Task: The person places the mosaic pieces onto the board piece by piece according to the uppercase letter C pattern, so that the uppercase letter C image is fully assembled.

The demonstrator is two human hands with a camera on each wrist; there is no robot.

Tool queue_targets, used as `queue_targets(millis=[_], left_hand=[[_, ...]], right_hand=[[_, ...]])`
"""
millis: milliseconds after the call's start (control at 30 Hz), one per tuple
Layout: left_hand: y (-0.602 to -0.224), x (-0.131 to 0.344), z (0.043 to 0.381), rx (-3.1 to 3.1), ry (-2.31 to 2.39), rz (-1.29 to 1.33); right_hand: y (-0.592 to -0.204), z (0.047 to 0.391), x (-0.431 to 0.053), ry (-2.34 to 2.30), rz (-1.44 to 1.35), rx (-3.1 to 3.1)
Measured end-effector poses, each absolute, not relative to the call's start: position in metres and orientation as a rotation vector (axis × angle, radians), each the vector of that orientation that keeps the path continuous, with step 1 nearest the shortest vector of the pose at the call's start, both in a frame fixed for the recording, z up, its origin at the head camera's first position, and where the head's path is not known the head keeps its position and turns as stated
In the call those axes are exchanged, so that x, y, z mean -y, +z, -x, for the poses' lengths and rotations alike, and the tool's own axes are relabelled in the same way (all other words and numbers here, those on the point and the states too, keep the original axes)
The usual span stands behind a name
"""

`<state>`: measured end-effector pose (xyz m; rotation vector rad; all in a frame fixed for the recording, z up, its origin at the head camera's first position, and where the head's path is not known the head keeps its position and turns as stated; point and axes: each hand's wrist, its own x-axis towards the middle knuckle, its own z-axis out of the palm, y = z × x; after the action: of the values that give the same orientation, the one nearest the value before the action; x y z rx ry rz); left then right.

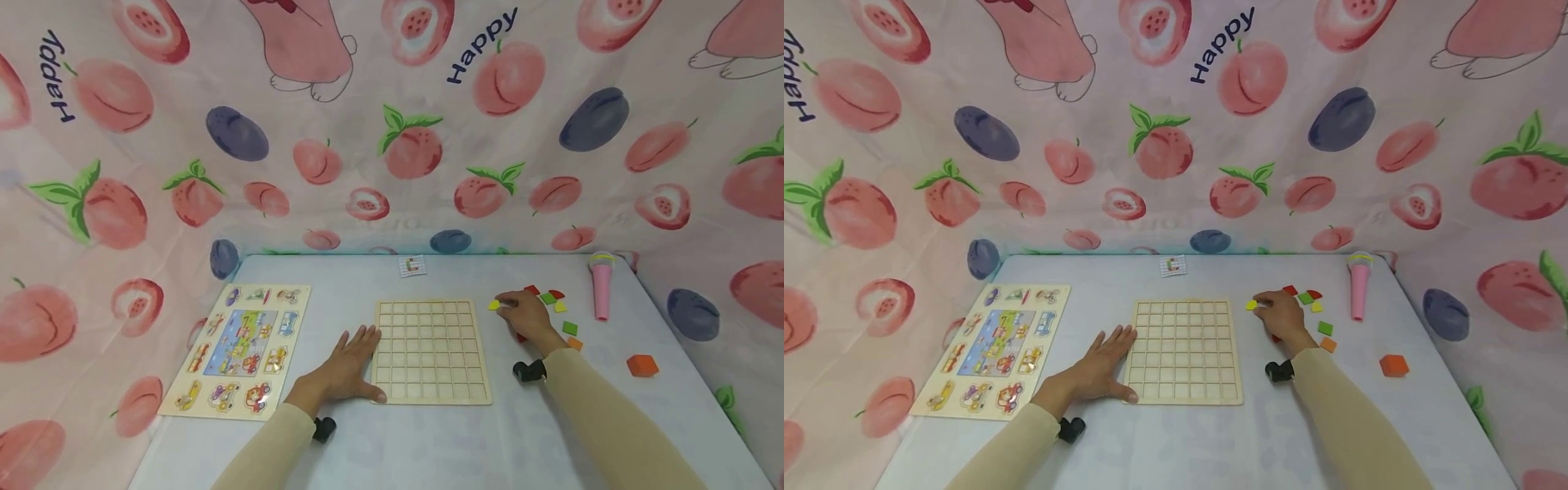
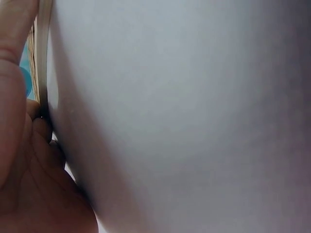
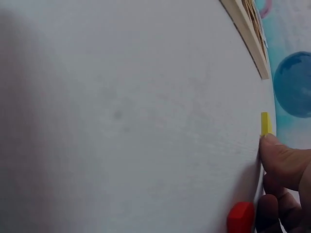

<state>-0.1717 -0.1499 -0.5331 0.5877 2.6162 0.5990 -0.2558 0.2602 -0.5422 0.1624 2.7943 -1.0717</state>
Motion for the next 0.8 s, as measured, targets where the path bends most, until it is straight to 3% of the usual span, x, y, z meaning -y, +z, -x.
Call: queue_targets(millis=[433, 800], left_hand=[[-0.5329, 0.15, 0.1733, -2.617, 0.598, -0.579], [-0.5341, 0.1503, 0.1738, -2.613, 0.613, -0.581]], right_hand=[[-0.5443, 0.2524, -0.2572, -1.025, -0.106, -2.86], [-0.536, 0.2457, -0.2536, -1.312, -0.231, -2.831]])
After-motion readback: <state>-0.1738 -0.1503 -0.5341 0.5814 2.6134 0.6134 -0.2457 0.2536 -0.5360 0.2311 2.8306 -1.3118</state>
